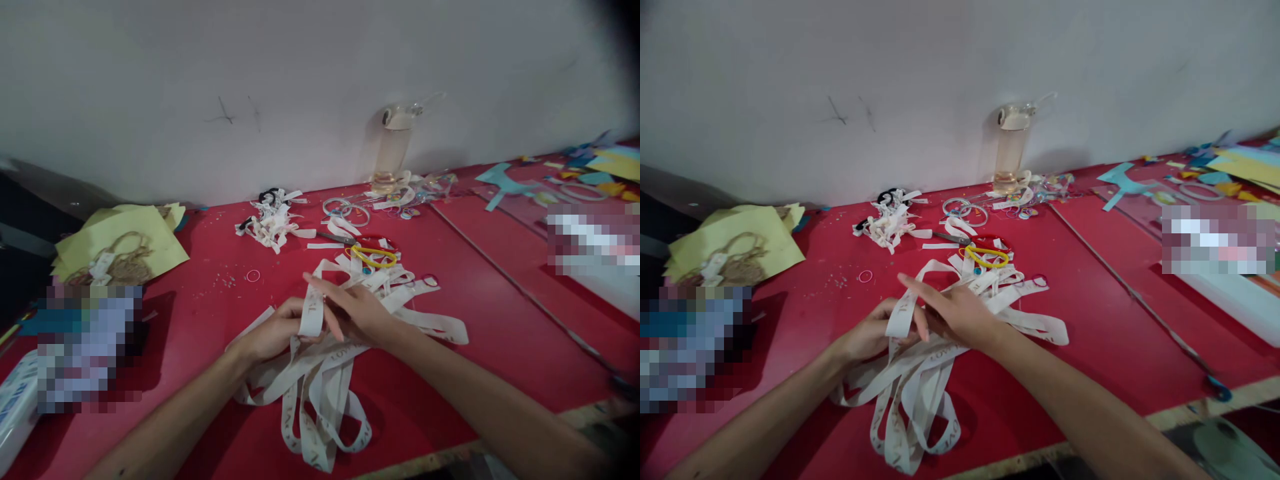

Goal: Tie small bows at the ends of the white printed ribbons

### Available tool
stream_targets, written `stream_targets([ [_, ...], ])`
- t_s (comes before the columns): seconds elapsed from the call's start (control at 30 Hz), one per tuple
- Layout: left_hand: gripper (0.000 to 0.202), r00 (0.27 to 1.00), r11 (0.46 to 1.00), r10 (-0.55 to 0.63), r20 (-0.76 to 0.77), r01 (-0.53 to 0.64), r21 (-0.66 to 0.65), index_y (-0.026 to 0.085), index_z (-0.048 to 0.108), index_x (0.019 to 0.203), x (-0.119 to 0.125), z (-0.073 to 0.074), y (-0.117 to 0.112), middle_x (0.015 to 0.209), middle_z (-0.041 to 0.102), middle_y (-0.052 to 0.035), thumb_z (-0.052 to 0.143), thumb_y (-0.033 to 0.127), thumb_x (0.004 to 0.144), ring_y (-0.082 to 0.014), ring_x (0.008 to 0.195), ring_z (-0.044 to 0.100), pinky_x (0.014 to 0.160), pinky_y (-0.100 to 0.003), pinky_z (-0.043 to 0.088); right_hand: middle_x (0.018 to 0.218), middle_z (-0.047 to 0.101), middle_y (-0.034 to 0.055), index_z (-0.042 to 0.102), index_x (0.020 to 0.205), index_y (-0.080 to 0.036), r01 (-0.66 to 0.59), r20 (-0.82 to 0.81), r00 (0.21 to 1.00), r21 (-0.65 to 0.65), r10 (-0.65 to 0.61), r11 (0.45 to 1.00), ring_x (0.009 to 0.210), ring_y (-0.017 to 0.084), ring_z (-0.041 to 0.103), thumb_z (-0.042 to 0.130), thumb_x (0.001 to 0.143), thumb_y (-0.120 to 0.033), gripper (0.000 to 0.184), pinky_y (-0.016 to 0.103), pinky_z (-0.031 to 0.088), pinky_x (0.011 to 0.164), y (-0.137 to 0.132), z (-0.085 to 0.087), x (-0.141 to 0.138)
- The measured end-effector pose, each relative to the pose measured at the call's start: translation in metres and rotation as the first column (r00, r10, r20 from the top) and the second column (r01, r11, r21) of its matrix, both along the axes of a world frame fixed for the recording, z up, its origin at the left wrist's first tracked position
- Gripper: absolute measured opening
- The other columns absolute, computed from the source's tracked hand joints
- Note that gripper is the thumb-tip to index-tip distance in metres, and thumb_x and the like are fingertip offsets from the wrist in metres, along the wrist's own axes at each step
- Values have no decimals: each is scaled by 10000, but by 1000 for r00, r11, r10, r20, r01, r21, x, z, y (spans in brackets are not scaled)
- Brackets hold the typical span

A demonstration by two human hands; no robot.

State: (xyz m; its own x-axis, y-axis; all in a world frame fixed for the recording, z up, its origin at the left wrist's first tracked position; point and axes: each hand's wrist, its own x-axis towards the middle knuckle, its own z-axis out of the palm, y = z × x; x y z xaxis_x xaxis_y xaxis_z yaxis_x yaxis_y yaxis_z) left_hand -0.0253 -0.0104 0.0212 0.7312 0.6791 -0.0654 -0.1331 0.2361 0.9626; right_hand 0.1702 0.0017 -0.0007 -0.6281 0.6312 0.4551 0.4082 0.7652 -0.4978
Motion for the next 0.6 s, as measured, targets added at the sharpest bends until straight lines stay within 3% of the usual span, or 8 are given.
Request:
stream_targets([
  [0.1, 178, 994, 998, -41, -97, 46, 50, 107, 752, 794, -1, 5, -1, 552, 457, 11, 605, 205, 777, -78, 520, 358, 528, -212, 279, 714, 662, -8, 413, 1400, -259, -77, -21, 996, 180, 82, 981, 582, 114, 564, 484, 928, -226, 478, 233, 375, 553, 1, -2, 1],
  [0.2, 172, 986, 990, -73, -153, 90, 105, 137, 760, 814, 1, 14, -6, 644, 571, -14, 595, 176, 791, -96, 598, 447, 594, -202, 350, 734, 689, -5, 527, 1296, -252, -36, -86, 995, 206, 54, 978, 603, 102, 601, 469, 950, -232, 351, 223, 386, 570, 5, -4, 3],
  [0.33, 276, 965, 958, -221, -140, 242, 155, 150, 766, 878, 9, 32, -20, 800, 696, -84, 504, 238, 886, -154, 720, 582, 718, -250, 434, 678, 688, -14, 602, 1207, -245, 24, -18, 1000, 165, -21, 986, 550, 96, 579, 403, 977, -245, 304, 220, 361, 547, 8, -6, 4],
  [0.43, 343, 932, 905, -350, -93, 362, 222, 152, 765, 916, 14, 49, -29, 799, 701, -109, 448, 281, 920, -166, 700, 589, 695, -260, 455, 689, 693, -15, 627, 1158, -249, 53, -12, 999, 97, -52, 994, 550, 96, 586, 409, 978, -270, 284, 214, 365, 553, 9, -5, 4],
  [0.6, 394, 913, 886, -377, -155, 404, 226, 173, 772, 943, 7, 70, -35, 767, 677, -115, 407, 324, 936, -153, 616, 538, 625, -259, 434, 806, 724, 14, 632, 1072, -220, 166, -4, 986, -48, -166, 985, 596, 110, 625, 428, 969, -293, 241, 213, 398, 595, 10, -3, 2],
])
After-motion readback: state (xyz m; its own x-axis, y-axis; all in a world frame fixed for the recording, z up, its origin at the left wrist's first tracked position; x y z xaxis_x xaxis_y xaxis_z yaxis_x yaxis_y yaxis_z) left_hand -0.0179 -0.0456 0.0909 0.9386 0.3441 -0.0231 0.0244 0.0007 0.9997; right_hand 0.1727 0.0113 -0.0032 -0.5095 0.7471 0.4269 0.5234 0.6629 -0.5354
